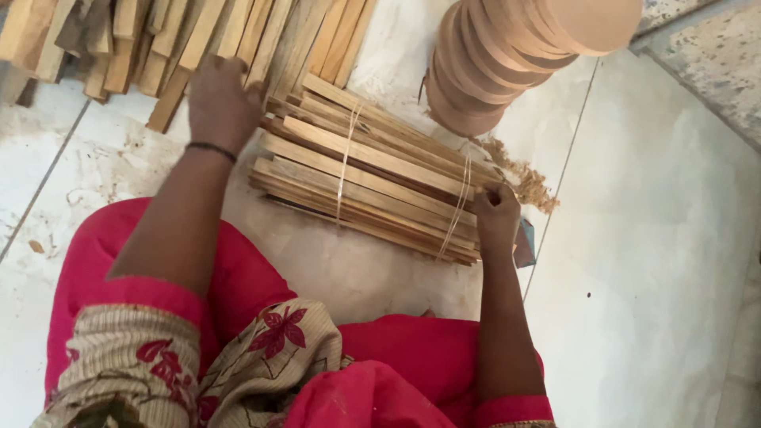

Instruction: The person sits on the floor and gathers thin wooden strips into a bundle, aligning them and securing the bundle with a rubber band. They repeatedly pick additional strips from a pile on the floor, tap them square against the floor, and add them to the growing bundle.

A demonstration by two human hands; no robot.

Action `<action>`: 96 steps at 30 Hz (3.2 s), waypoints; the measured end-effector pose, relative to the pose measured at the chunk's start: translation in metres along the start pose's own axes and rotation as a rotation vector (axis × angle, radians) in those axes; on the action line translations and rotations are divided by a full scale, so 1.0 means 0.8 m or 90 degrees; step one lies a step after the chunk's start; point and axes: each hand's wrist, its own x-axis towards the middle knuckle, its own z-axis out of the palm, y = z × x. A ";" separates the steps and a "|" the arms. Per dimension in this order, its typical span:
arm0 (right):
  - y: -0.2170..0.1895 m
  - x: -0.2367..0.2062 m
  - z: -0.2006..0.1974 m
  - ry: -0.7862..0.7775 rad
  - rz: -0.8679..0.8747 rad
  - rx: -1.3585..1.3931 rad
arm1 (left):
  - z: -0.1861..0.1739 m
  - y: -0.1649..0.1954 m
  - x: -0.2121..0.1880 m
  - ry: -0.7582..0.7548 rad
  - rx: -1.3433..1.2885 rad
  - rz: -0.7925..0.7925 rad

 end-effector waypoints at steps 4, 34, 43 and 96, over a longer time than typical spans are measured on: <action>-0.004 0.001 0.002 -0.005 0.017 0.038 | -0.001 -0.017 0.021 -0.070 0.145 -0.091; -0.108 -0.040 -0.070 -0.192 0.139 0.514 | -0.093 0.035 -0.128 -0.392 -0.655 -0.075; -0.054 -0.031 -0.119 -0.104 0.176 0.868 | -0.030 0.159 -0.131 -0.530 -0.587 0.164; -0.032 -0.022 0.026 0.019 0.073 0.009 | -0.022 -0.016 -0.003 -0.085 -0.038 -0.119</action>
